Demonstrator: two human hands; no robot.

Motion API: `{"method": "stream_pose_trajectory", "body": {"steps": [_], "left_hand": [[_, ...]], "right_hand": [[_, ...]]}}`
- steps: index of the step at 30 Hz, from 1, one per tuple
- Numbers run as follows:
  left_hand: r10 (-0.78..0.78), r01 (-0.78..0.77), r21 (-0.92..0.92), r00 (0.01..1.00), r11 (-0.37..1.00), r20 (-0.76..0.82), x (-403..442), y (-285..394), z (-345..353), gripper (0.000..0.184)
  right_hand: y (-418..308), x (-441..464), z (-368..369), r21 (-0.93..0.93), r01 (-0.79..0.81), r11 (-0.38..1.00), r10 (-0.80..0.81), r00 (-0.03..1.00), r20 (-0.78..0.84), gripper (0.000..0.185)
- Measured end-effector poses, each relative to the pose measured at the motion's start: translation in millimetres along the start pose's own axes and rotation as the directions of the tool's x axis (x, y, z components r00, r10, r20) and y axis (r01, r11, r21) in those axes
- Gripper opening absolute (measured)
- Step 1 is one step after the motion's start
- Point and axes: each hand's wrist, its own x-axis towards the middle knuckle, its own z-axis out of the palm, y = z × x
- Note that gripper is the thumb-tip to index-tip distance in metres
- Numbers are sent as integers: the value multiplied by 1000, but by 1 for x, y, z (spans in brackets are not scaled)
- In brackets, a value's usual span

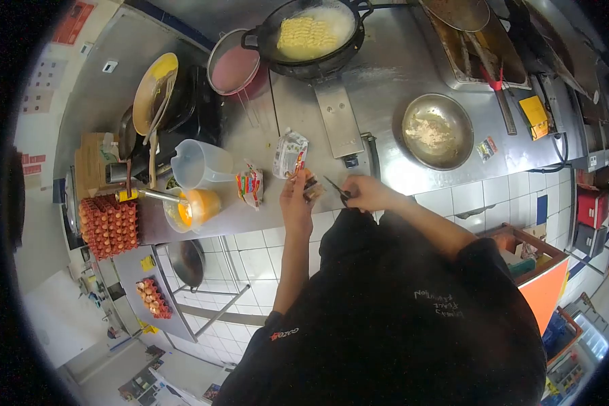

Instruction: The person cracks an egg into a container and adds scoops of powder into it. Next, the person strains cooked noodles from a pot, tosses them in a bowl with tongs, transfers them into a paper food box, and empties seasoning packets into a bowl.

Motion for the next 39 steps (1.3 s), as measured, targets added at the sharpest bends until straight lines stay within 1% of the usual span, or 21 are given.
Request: {"method": "stream_pose_trajectory", "body": {"steps": [1, 2, 3, 4, 6, 7, 8, 11, 14, 16, 18, 20, 24, 26, 29, 32, 33, 35, 36, 38, 39], "left_hand": [[-4, 4, 3, 1000, 1000, 2, 3, -1, 6, 31], [-1, -1, 146, 1000, 989, 10, 6, -3, 13, 32], [0, -5, 287, 1000, 958, 19, 7, -7, 20, 33], [-7, 2, 293, 1000, 956, 16, 13, -16, 25, 33], [-196, 145, 495, 979, 856, 50, 24, -47, 27, 36], [-134, 95, 460, 989, 883, 54, 25, -66, 31, 39], [-134, 93, 464, 989, 881, 57, 30, -80, 34, 39], [-109, 35, 573, 989, 819, 96, 50, -112, 38, 38], [-73, 36, 507, 996, 861, 53, 56, -127, 48, 39], [-144, 141, 394, 989, 908, -22, 53, -126, 46, 40], [-192, 193, 378, 981, 905, -41, 64, -132, 36, 37], [-282, 250, 248, 954, 936, 103, 67, -131, 29, 34], [-343, 319, 187, 933, 929, 109, 67, -123, 31, 35], [-393, 372, 147, 908, 916, 148, 69, -125, 25, 36], [-429, 424, 68, 890, 903, 152, 70, -128, 20, 36], [-361, 345, 146, 928, 927, 97, 62, -130, 19, 31], [-370, 354, 146, 924, 924, 96, 50, -128, 27, 31], [-240, 247, 149, 969, 957, -61, 14, -110, 62, 34], [-251, 257, 158, 966, 954, -54, 2, -104, 79, 34], [-158, 154, 199, 987, 968, 1, -22, -101, 107, 42], [-165, 161, 203, 986, 966, 0, -24, -104, 124, 42]], "right_hand": [[-12, -17, -15, 373, -171, 912, 118, 980, 160, 35], [-15, -35, -27, 378, -175, 909, 122, 980, 160, 35], [-14, -53, -39, 458, -170, 872, 119, 983, 137, 35], [-10, -70, -49, 536, -162, 829, 118, 986, 115, 34], [8, -102, -65, 621, -162, 767, 175, 984, 40, 33], [17, -116, -73, 629, -132, 766, 170, 985, 0, 33], [27, -129, -80, 631, -128, 765, 169, 986, -4, 33], [50, -158, -90, 671, -141, 728, 251, 966, -69, 36], [64, -176, -102, 721, -122, 682, 312, 940, -136, 32], [71, -183, -112, 752, -108, 650, 306, 943, -129, 32], [78, -188, -118, 780, -101, 617, 299, 947, -114, 31], [84, -187, -125, 766, -65, 640, 286, 945, -159, 32], [88, -187, -144, 747, -99, 657, 282, 952, -122, 32], [95, -186, -150, 751, -71, 656, 222, 970, -103, 33], [89, -185, -160, 735, -115, 668, 243, 968, -68, 33], [103, -181, -160, 731, -73, 678, 199, 976, -87, 32], [102, -183, -163, 734, -80, 674, 208, 974, -85, 32], [94, -186, -173, 647, -143, 749, 266, 959, -96, 33], [94, -188, -177, 654, -144, 742, 277, 955, -104, 33], [94, -193, -182, 753, -98, 651, 250, 964, -91, 35], [95, -192, -183, 757, -101, 645, 256, 963, -89, 35]]}}
